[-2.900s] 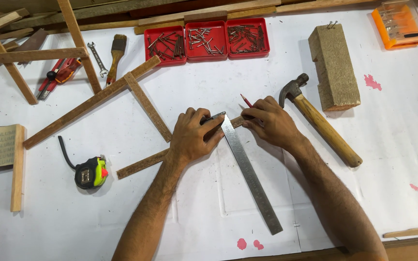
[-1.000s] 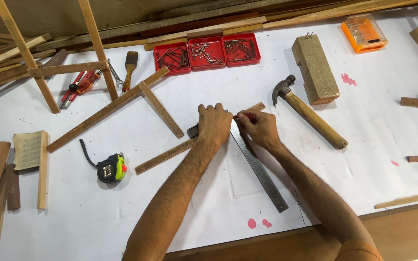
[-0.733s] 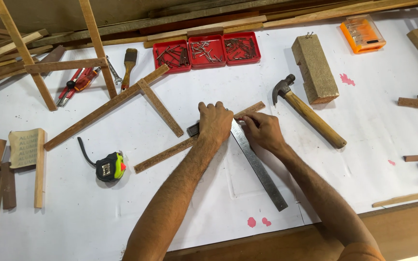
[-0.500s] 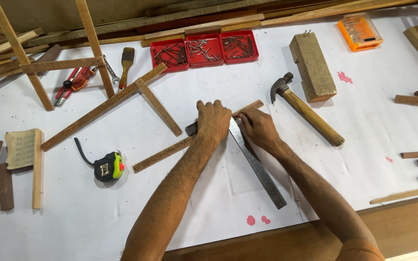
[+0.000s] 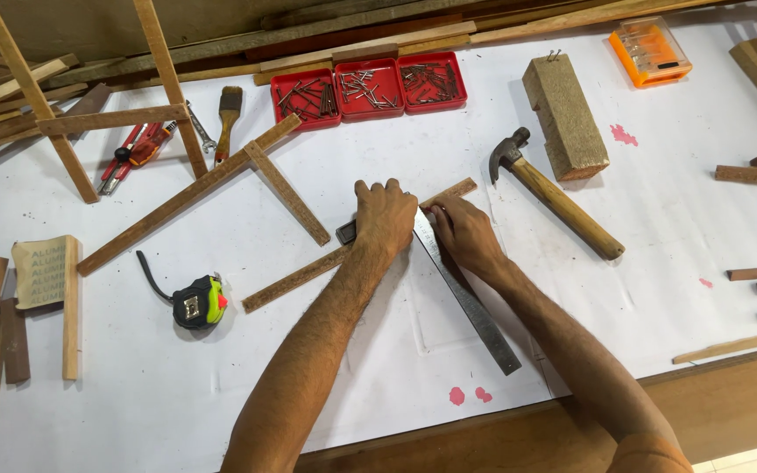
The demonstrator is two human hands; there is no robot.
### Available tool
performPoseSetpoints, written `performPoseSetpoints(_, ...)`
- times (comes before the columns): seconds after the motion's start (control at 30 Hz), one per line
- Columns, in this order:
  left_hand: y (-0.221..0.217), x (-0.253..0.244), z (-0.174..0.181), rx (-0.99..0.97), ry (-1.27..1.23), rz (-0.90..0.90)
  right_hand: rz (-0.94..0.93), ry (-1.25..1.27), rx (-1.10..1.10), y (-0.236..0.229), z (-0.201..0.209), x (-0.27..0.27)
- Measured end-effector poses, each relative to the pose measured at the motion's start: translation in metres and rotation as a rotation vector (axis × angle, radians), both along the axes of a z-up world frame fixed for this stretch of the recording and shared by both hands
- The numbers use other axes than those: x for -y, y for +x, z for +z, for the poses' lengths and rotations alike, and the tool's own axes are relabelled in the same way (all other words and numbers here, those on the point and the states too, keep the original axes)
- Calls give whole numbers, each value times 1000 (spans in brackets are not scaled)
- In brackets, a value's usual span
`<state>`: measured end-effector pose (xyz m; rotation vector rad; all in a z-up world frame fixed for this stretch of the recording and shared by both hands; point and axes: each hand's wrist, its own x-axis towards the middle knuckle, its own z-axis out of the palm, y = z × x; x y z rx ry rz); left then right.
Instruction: The person aligns thin wooden strips on a workbench and hammers nails to join them into a small frame structure. They then use a tape measure to take measurements, mark a strip with a pencil, check alignment with a try square, and reposition the assembled frame while continuing to fit pieces together.
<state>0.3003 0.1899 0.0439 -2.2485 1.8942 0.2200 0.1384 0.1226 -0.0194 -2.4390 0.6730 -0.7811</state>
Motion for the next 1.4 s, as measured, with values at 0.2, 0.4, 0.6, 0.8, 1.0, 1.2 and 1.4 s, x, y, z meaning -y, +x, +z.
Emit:
performPoseSetpoints(0.2,-1,0,-5,17,-25,1,5,-47,-12,10,7,1)
performPoseSetpoints(0.4,1,-1,-7,4,-45,-1,19,-54,-96,-7,18,-7)
performPoseSetpoints(0.6,-1,0,-10,21,-63,5,3,-48,-103,-8,16,-9)
performPoseSetpoints(0.8,0,-1,-9,31,-66,0,-28,-14,-52,-8,18,-13)
performPoseSetpoints(1.0,-1,0,-5,34,-29,-6,-36,-1,5,5,3,-7)
performPoseSetpoints(1.2,0,-1,-5,19,-19,-5,13,-21,5,1,5,-5)
performPoseSetpoints(1.4,1,0,-5,9,-27,-1,-35,35,-154,-10,18,-15)
